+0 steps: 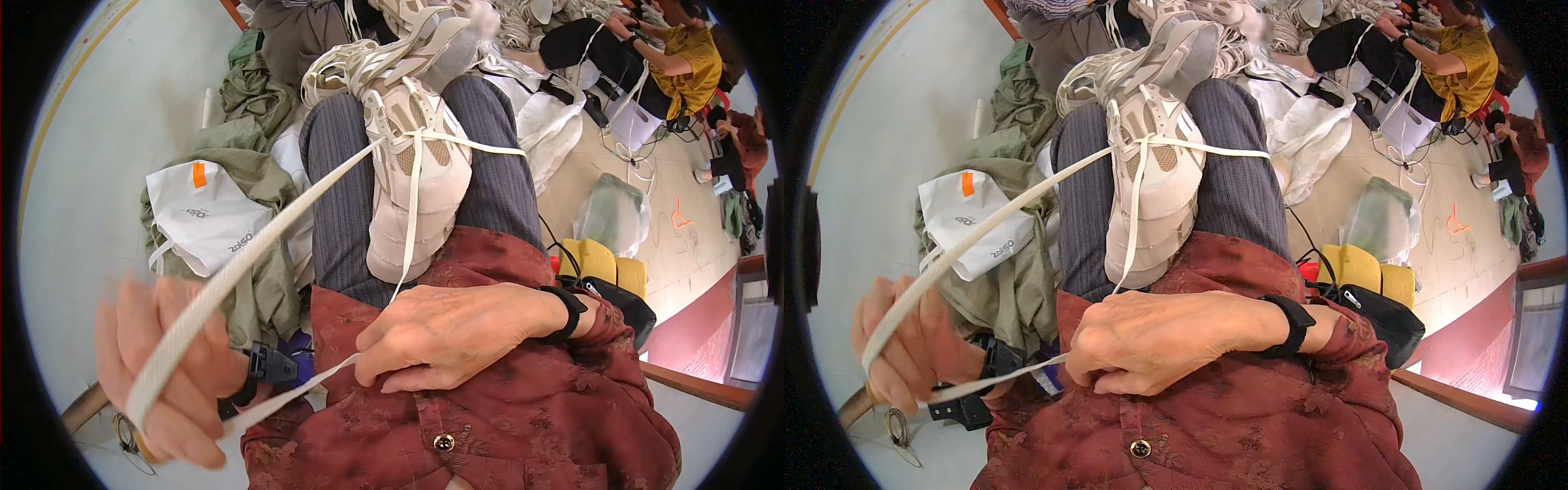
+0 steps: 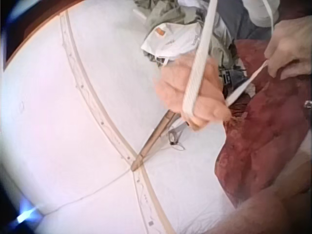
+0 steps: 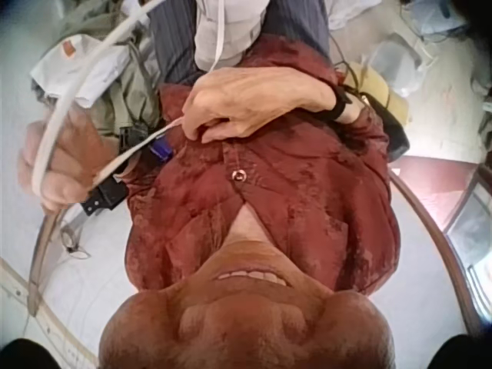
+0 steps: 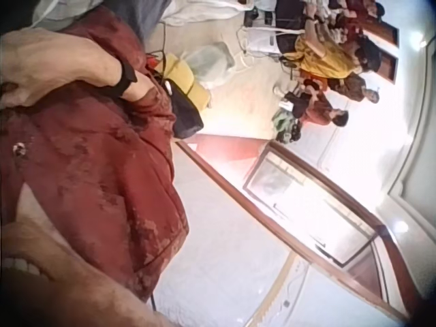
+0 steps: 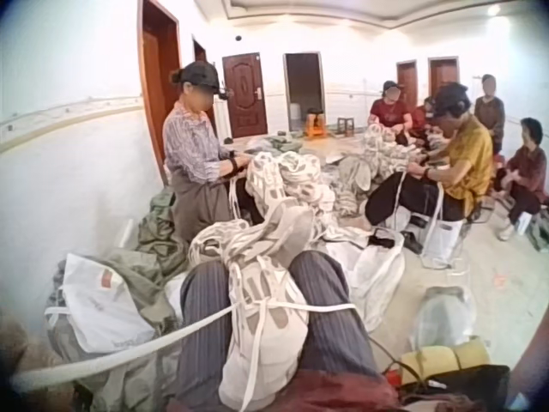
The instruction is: Lacing several pairs of white sneakers while sitting with a group.
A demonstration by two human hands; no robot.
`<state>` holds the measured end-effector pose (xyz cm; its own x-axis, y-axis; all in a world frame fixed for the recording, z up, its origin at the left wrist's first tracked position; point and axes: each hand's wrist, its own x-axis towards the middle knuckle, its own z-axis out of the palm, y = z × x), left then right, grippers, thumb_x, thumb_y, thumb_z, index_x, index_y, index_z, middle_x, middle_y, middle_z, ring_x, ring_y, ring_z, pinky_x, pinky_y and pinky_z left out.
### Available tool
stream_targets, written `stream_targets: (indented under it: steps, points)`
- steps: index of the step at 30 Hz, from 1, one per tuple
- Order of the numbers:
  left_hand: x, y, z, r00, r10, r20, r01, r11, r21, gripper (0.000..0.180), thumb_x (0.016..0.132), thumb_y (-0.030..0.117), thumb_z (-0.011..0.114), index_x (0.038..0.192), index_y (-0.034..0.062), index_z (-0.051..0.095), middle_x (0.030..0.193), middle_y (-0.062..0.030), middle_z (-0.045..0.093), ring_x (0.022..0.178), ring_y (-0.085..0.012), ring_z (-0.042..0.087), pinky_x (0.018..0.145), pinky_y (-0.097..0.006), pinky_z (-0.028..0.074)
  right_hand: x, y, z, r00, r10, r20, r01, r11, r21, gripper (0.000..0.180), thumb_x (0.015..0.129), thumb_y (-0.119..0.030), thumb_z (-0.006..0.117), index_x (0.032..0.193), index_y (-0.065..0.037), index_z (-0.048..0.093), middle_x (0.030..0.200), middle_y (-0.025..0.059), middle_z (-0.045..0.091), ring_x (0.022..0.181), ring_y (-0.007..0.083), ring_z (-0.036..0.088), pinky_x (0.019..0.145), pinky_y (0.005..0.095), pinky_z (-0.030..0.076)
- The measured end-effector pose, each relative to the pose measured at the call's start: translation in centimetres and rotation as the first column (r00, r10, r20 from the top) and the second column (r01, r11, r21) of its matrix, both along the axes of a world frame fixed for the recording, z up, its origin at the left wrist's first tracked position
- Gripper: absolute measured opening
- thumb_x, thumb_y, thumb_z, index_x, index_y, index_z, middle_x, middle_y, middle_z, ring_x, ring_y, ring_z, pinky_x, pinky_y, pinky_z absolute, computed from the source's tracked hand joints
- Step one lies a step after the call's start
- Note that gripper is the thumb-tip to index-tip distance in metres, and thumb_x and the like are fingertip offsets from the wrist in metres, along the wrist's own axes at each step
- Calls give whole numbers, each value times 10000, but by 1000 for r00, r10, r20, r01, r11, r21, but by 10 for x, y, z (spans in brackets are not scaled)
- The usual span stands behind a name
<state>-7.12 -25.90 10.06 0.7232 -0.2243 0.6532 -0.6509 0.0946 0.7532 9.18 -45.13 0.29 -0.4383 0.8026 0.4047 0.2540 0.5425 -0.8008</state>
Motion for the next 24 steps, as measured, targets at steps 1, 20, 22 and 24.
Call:
stream_targets:
  steps: [1,20,22,24]
  points:
    - [-5,-11,1,1000,3,-1,-3,1000,2,117,831,25,649,759,73,727,654,-18,664,449,-89,489,407,-218,347,0,0,1,1000,12,1,-12,1000,-21,152,854,-111,651,939,-18,565,829,128,579,798,349,598,654,436,464]
    - [57,-3,-32,513,814,-272,-788,572,226,260,917,273,588,818,33,573,738,10,438,660,-70,366,581,-225,278,116,-6,-33,421,-895,-147,906,424,11,247,791,19,603,1027,-21,664,901,121,599,724,203,585,643,306,470]
    - [64,-5,-35,512,825,-240,-752,566,338,222,902,242,591,808,41,594,727,9,461,643,-61,382,563,-220,271,137,3,-68,312,-943,-117,921,270,281,346,726,28,566,1059,-20,646,963,171,604,874,328,611,748,389,491]
    - [70,7,-62,500,816,-289,-769,572,285,208,942,189,571,875,5,643,692,-11,535,580,-73,481,509,-221,357,141,2,-90,293,-948,122,950,303,74,379,702,29,529,1061,-21,639,988,197,605,997,415,571,811,456,473]
